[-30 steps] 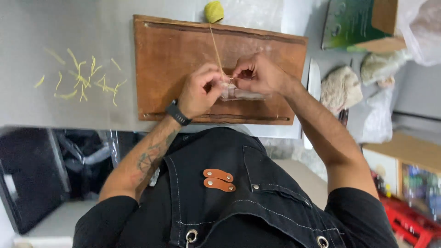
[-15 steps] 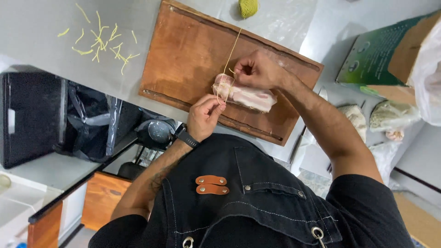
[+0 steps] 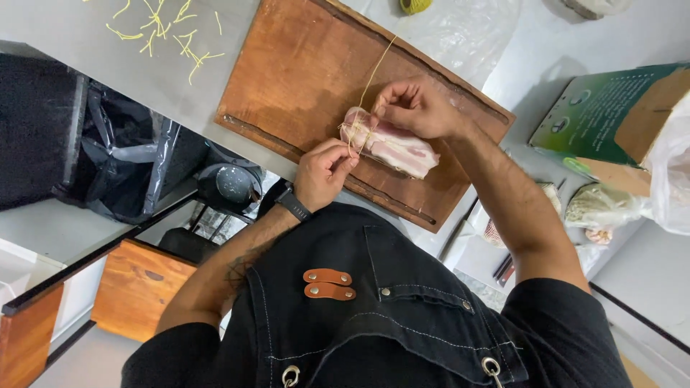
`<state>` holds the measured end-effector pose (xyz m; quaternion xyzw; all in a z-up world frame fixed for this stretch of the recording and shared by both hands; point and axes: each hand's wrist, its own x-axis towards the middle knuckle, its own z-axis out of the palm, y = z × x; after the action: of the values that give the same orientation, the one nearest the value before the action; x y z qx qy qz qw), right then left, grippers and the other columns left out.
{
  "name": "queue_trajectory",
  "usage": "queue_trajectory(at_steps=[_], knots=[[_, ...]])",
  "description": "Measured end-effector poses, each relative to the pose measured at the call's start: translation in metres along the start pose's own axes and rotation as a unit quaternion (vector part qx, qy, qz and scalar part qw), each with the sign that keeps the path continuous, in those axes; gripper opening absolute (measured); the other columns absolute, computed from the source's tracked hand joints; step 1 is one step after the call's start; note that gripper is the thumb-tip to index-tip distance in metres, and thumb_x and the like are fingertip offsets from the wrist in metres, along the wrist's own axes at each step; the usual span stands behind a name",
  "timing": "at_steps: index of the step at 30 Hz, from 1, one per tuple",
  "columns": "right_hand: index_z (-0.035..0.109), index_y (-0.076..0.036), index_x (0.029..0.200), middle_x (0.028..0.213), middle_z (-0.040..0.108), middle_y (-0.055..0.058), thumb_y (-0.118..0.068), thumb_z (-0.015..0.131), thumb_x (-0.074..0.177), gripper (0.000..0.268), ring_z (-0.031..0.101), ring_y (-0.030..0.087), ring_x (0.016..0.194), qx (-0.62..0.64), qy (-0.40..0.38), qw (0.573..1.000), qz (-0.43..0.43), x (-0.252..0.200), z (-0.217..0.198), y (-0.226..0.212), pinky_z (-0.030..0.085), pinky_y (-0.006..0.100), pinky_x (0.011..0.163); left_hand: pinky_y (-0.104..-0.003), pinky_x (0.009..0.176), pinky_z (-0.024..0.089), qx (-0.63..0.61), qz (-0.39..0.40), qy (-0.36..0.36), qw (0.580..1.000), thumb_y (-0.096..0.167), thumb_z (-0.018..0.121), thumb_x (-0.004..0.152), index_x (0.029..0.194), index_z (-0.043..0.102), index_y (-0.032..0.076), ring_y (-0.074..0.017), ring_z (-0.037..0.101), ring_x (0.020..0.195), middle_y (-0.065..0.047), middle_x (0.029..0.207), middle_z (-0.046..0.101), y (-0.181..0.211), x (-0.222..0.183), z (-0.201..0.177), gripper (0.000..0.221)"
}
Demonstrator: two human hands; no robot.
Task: Securing a meat roll with kitchen twine by wrapping and tying knots on a wooden cutting board.
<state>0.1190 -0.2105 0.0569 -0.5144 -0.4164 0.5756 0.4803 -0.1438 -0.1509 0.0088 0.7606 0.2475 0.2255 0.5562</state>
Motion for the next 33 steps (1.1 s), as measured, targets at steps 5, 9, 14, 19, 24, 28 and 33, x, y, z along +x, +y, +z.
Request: queue_trajectory(at_steps=[5,9,14,19,24,28,33], knots=[[0.071,0.003,0.104,0.074,0.065,0.003,0.000,0.070,0.107,0.004,0.056,0.006,0.061,0.079,-0.009,0.997,0.016,0.002,-0.001,0.008,0.045,0.018,0.057,-0.043,0.074,0.060,0.046,0.028,0.000,0.999,0.018,0.075,0.106,0.098,0.077,0.008,-0.0374,0.074,0.086,-0.009,0.094,0.074,-0.003,0.000,0.001,0.013],[0.070,0.002,0.106,0.073,0.063,0.000,-0.001,0.070,0.107,0.004,0.055,0.005,0.059,0.025,-0.059,0.998,0.025,-0.001,0.000,-0.007,0.044,0.016,0.057,-0.042,0.069,0.058,0.008,0.006,0.008,1.000,0.014,0.076,0.104,0.098,0.077,0.006,-0.0371,0.074,0.082,-0.011,0.093,0.074,0.000,0.000,0.000,0.010],[0.078,-0.004,0.092,0.063,0.064,-0.001,-0.009,0.082,0.102,0.012,0.050,0.005,0.057,-0.177,-0.106,0.978,-0.037,0.006,-0.003,-0.012,0.041,0.020,0.051,-0.034,0.063,0.056,-0.036,0.018,0.036,0.999,0.015,0.078,0.103,0.098,0.078,0.009,-0.0268,0.071,0.074,-0.007,0.093,0.075,0.019,0.007,-0.009,0.007],[0.081,-0.005,0.091,0.068,0.069,0.004,-0.010,0.083,0.097,0.008,0.057,0.010,0.061,-0.195,-0.133,0.971,-0.036,0.015,0.004,-0.017,0.048,0.028,0.056,-0.039,0.073,0.060,0.039,0.108,0.043,0.992,0.011,0.080,0.101,0.101,0.081,0.013,-0.0309,0.074,0.085,-0.005,0.102,0.075,0.028,0.042,-0.019,0.002],[0.082,-0.006,0.093,0.071,0.071,0.006,-0.010,0.081,0.097,0.006,0.060,0.014,0.065,-0.215,-0.168,0.962,-0.020,0.020,0.006,-0.031,0.051,0.031,0.060,-0.041,0.077,0.063,0.095,0.104,0.015,0.990,0.013,0.082,0.099,0.105,0.081,0.018,-0.0325,0.078,0.092,-0.003,0.107,0.078,0.028,0.063,-0.020,0.008],[0.081,-0.007,0.095,0.074,0.071,0.003,-0.014,0.081,0.099,0.008,0.058,0.011,0.070,-0.195,-0.163,0.967,0.013,0.020,0.008,-0.035,0.049,0.028,0.062,-0.039,0.072,0.061,0.112,0.009,0.039,0.993,0.019,0.079,0.100,0.104,0.081,0.021,-0.0307,0.078,0.087,-0.001,0.099,0.080,0.037,0.058,-0.014,0.005],[0.081,-0.007,0.094,0.071,0.068,-0.002,-0.012,0.079,0.101,0.009,0.056,0.007,0.067,-0.166,-0.144,0.975,0.041,0.018,0.002,-0.034,0.046,0.021,0.059,-0.037,0.070,0.061,0.160,-0.055,0.039,0.985,0.025,0.081,0.095,0.095,0.081,0.022,-0.0263,0.079,0.083,0.000,0.087,0.079,0.036,0.034,0.000,0.003]])
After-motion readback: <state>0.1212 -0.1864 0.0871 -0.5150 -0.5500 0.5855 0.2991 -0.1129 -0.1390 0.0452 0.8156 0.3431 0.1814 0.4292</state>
